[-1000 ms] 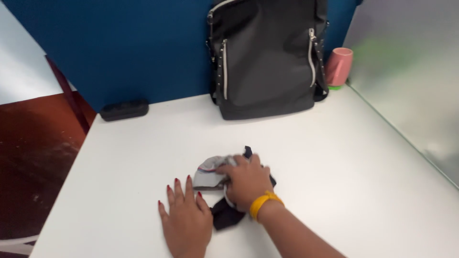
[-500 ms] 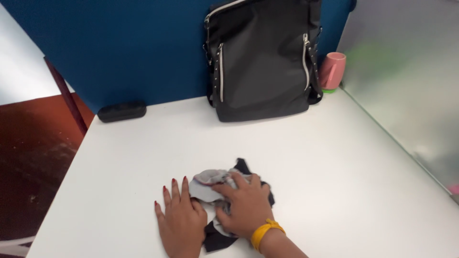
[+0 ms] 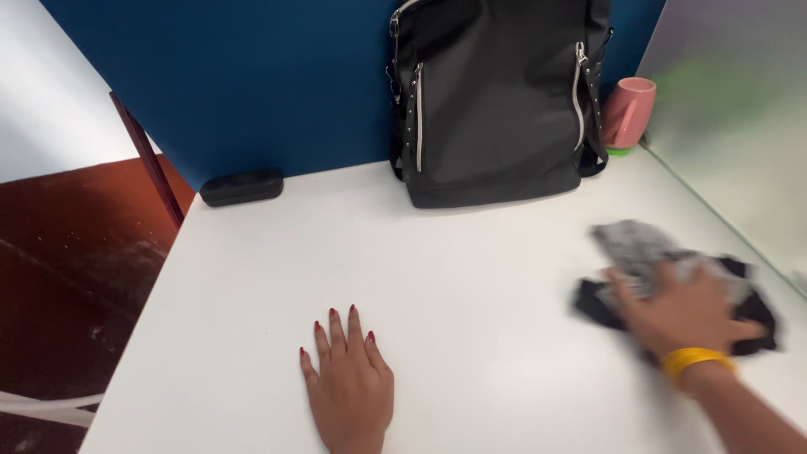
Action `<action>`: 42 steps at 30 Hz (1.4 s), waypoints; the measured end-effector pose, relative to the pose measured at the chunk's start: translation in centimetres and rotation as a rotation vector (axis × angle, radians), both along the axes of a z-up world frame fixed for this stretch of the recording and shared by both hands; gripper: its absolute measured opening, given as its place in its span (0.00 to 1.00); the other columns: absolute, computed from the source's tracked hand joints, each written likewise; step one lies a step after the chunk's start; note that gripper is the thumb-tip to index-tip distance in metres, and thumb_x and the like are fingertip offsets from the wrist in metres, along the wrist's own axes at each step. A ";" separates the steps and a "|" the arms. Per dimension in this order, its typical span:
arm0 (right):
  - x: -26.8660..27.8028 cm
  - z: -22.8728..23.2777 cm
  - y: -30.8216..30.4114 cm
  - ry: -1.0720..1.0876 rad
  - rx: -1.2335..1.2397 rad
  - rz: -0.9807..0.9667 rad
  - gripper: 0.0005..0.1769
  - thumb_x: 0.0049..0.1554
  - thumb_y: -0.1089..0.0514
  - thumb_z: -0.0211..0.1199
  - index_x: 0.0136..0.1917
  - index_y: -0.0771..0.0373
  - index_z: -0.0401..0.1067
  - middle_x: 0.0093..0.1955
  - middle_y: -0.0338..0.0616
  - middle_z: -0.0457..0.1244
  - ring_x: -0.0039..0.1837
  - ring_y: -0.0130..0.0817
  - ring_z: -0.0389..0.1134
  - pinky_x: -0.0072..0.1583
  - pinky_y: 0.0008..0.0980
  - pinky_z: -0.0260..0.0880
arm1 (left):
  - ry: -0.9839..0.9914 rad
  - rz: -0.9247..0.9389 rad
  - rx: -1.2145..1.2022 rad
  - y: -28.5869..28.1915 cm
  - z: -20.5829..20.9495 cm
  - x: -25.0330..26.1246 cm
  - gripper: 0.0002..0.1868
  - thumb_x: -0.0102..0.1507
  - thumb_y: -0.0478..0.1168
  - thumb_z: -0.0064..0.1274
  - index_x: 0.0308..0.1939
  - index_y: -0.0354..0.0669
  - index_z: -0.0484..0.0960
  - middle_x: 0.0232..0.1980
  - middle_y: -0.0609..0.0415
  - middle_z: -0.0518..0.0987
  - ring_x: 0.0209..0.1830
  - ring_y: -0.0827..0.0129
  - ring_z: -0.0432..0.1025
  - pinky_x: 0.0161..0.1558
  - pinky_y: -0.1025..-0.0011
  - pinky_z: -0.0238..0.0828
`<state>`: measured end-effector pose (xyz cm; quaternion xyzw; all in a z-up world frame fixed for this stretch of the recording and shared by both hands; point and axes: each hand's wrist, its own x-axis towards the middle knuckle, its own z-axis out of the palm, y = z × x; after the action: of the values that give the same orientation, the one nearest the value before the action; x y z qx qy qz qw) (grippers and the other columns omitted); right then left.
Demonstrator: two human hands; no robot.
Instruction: Cleaning a white desk surface with a cloth.
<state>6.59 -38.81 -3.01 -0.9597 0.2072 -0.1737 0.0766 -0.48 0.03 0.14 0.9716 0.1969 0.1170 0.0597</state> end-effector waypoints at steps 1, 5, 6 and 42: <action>0.0 0.2 2.8 -0.001 -0.002 0.000 0.51 0.54 0.17 0.50 0.77 0.52 0.67 0.75 0.62 0.55 0.76 0.64 0.52 0.60 0.90 0.42 | -0.001 0.000 -0.002 0.1 -0.1 0.0 0.30 0.68 0.52 0.34 0.75 0.58 0.65 0.79 0.56 0.61 0.77 0.59 0.51 0.74 0.51 0.41; -1.2 0.4 14.7 0.089 -0.015 0.274 0.49 0.42 0.23 0.60 0.72 0.46 0.68 0.79 0.48 0.50 0.79 0.50 0.47 0.62 0.83 0.42 | -0.032 -0.018 0.016 0.3 -0.7 0.3 0.30 0.67 0.49 0.35 0.75 0.58 0.65 0.79 0.56 0.61 0.77 0.59 0.52 0.74 0.50 0.42; -1.9 0.2 17.9 0.043 0.021 0.376 0.43 0.43 0.33 0.64 0.71 0.46 0.69 0.77 0.44 0.52 0.79 0.46 0.49 0.62 0.80 0.45 | -0.044 -0.027 0.020 0.4 -0.9 0.2 0.30 0.67 0.48 0.36 0.75 0.58 0.65 0.79 0.56 0.61 0.77 0.59 0.52 0.74 0.50 0.42; -4.7 5.7 26.6 -0.168 -0.045 0.743 0.19 0.49 0.43 0.66 0.52 0.50 0.78 0.63 0.44 0.66 0.56 0.50 0.67 0.49 0.53 0.64 | -0.126 -0.095 0.042 0.8 -1.7 0.0 0.28 0.66 0.46 0.37 0.72 0.51 0.65 0.77 0.51 0.61 0.78 0.56 0.51 0.73 0.48 0.41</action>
<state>1.90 -12.21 2.69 -0.9532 -0.1657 -0.2168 0.1301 -0.53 0.85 -1.59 0.9716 0.1439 0.1792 0.0570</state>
